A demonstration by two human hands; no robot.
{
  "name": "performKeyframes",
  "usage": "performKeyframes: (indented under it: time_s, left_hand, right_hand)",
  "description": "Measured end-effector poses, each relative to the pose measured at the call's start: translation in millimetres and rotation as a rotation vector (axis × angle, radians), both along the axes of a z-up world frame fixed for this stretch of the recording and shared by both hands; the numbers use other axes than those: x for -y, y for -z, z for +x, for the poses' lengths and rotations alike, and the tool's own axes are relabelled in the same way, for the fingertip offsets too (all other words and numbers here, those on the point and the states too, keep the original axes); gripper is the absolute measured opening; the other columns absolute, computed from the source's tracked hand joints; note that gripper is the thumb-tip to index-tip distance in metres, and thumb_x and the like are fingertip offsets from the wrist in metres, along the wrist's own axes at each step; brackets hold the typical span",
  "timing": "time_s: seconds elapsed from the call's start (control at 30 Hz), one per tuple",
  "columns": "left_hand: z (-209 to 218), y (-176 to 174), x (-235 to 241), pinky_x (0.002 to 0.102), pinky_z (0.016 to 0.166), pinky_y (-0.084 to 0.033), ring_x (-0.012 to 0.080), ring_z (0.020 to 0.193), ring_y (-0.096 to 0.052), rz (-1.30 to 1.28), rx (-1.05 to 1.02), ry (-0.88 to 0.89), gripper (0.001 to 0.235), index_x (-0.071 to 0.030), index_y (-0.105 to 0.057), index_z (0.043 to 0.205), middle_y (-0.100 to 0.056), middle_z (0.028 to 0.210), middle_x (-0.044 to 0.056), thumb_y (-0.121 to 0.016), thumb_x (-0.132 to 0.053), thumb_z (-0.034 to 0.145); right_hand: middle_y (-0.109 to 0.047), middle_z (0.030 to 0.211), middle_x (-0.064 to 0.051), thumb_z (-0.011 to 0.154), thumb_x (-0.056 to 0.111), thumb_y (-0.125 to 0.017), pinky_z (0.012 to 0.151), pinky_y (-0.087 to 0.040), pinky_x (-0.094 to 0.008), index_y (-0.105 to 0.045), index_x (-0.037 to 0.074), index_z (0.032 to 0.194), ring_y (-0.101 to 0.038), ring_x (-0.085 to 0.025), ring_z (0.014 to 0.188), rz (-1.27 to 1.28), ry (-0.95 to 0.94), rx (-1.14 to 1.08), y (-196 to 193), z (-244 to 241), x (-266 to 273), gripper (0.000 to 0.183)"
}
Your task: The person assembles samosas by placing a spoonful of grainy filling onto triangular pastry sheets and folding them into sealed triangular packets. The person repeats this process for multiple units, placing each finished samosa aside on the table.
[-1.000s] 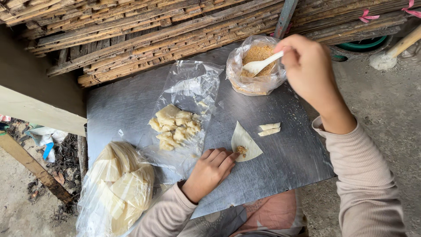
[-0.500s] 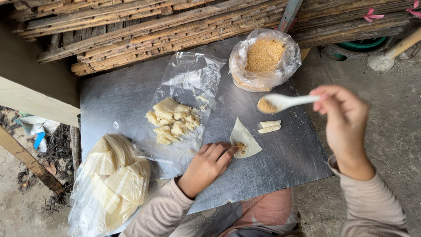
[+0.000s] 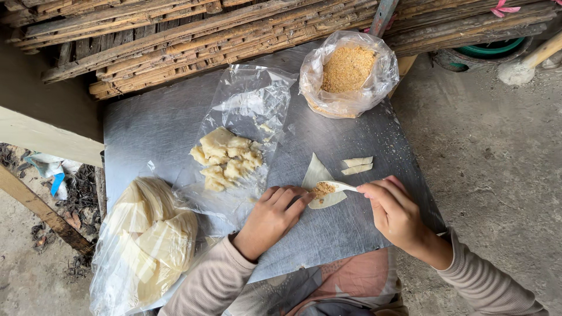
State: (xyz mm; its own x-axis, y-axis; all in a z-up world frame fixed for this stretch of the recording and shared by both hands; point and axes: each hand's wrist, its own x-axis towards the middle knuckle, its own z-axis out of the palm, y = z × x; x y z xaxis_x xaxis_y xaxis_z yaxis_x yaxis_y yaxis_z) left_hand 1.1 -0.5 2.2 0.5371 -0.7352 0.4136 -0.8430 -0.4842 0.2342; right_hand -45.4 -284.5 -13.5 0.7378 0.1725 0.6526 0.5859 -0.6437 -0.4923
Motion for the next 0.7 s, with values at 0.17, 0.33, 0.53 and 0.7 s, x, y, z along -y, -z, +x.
performKeyframes:
  time_s: [0.17, 0.33, 0.53, 0.7]
  left_hand:
    - [-1.1, -0.9, 1.5, 0.036, 0.087, -0.051, 0.0210, 0.102, -0.067, -0.025, -0.011, -0.005, 0.041, -0.009, -0.064, 0.128, -0.067, 0.117, 0.005, -0.070, -0.008, 0.088]
    - [-2.3, -1.1, 1.6, 0.036, 0.087, -0.051, 0.0212, 0.102, -0.067, -0.026, -0.006, -0.008, 0.040, -0.008, -0.064, 0.127, -0.068, 0.118, 0.006, -0.070, -0.009, 0.087]
    - [-3.3, 0.8, 2.0, 0.036, 0.089, -0.051, 0.0212, 0.105, -0.067, -0.021, 0.001, -0.011, 0.039, -0.009, -0.064, 0.126, -0.068, 0.118, 0.006, -0.070, -0.008, 0.087]
    - [-4.4, -2.3, 2.1, 0.037, 0.091, -0.050, 0.0233, 0.108, -0.066, -0.039, -0.022, 0.011, 0.044, -0.006, -0.061, 0.130, -0.068, 0.123, 0.007, -0.071, -0.008, 0.087]
  right_hand:
    - [-0.072, 0.092, -0.013, 0.091, -0.010, -0.065, 0.069, -0.054, -0.032, -0.068, -0.005, 0.106, -0.068, -0.023, 0.080, 0.002, 0.019, 0.040, 4.2, 3.8, 0.0, 0.016]
    - [-0.071, 0.091, -0.014, 0.091, -0.009, -0.066, 0.068, -0.053, -0.032, -0.068, -0.005, 0.105, -0.067, -0.024, 0.079, -0.006, -0.008, 0.037, 3.1, 4.3, 1.3, 0.015]
    - [-0.071, 0.092, -0.012, 0.098, -0.005, -0.061, 0.071, -0.054, -0.029, -0.068, -0.005, 0.107, -0.069, -0.020, 0.082, 0.080, 0.050, -0.073, 3.7, 1.8, -0.5, 0.012]
    - [-0.073, 0.090, -0.010, 0.104, 0.001, -0.057, 0.061, -0.049, -0.025, -0.070, -0.006, 0.111, -0.064, -0.014, 0.071, 0.373, 0.167, -0.365, -2.4, 5.9, 7.5, 0.017]
